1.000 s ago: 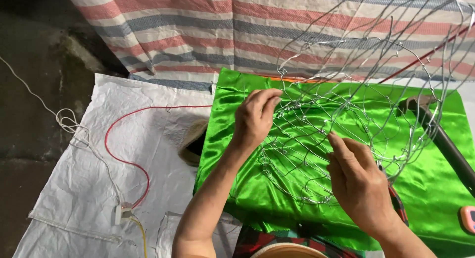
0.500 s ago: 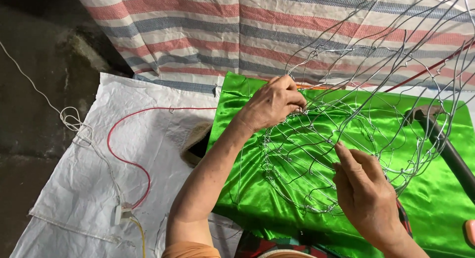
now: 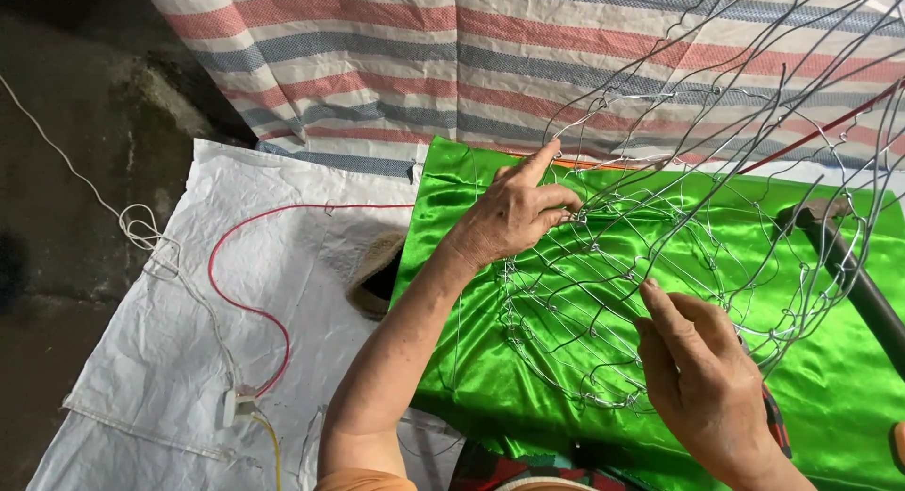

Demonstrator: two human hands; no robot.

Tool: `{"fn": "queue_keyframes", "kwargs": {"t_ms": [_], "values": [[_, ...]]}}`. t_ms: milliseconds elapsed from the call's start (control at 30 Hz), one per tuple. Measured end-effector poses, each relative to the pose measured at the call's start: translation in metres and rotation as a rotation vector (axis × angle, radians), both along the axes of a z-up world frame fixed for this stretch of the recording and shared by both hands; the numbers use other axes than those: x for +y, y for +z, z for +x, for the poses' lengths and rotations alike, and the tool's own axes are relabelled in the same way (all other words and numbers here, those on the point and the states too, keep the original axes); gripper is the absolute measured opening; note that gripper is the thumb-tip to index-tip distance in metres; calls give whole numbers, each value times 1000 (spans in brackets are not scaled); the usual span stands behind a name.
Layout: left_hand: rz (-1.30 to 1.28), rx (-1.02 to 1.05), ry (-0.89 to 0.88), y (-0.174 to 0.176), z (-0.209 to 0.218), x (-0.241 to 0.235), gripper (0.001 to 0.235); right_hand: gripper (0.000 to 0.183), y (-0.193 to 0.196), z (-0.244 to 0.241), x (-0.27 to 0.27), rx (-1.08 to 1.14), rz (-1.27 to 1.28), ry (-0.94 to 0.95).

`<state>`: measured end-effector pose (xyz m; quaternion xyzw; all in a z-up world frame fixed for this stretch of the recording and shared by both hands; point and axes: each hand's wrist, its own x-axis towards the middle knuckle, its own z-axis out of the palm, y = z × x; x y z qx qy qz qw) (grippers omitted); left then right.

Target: A person is manually attaching and securing thin wire elements to a larger wire mesh structure using their hands and pliers.

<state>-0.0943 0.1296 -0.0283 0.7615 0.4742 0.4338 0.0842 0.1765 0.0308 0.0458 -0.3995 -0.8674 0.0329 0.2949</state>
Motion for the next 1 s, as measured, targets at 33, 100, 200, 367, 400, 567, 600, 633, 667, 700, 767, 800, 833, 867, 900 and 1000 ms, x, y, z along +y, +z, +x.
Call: {"fn": "queue_keyframes", "kwargs": {"t_ms": [33, 100, 200, 367, 400, 567, 600, 633, 667, 700, 767, 800, 833, 867, 900, 1000], "values": [[-33, 48, 25, -2, 0, 0, 21, 51, 1, 0, 0, 1, -9, -5], [-2, 71, 29, -4, 1, -1, 19, 50, 2, -1, 0, 9, -12, 1], [53, 90, 32, -8, 2, 0, 25, 50, 3, -1, 1, 17, -19, 15], [114, 83, 83, -9, 4, -2, 46, 52, -1, 0, 1, 9, -1, 11], [125, -12, 43, -4, 4, -3, 38, 50, -2, 0, 1, 11, 15, 17], [116, -206, -17, 14, 7, -19, 26, 49, 0, -1, -1, 53, 29, 52], [61, -231, -50, 21, 8, -24, 18, 50, 0, -1, -1, 49, 25, 47], [5, -254, -80, 28, 8, -30, 14, 50, 0, -1, -2, 45, 20, 44], [3, -253, -79, 28, 10, -31, 14, 50, -2, 0, -2, 47, 18, 45], [0, -262, -83, 29, 11, -33, 15, 52, -4, 1, -2, 55, 9, 46], [-5, -271, -90, 33, 15, -39, 16, 53, -5, 2, -3, 64, -1, 44], [-85, -278, -65, 35, 17, -44, 14, 53, -4, 2, -4, 67, -9, 40], [-163, -284, -39, 37, 19, -50, 14, 52, -3, 2, -4, 70, -15, 38], [-163, -283, -39, 31, 18, -48, 14, 52, -3, 3, -5, 71, -16, 38], [-226, -340, -80, 25, 17, -47, 11, 52, -4, 3, -5, 75, -17, 41], [-343, -481, -135, 19, 12, -41, 13, 50, -4, 6, -6, 92, -26, 53]]}}
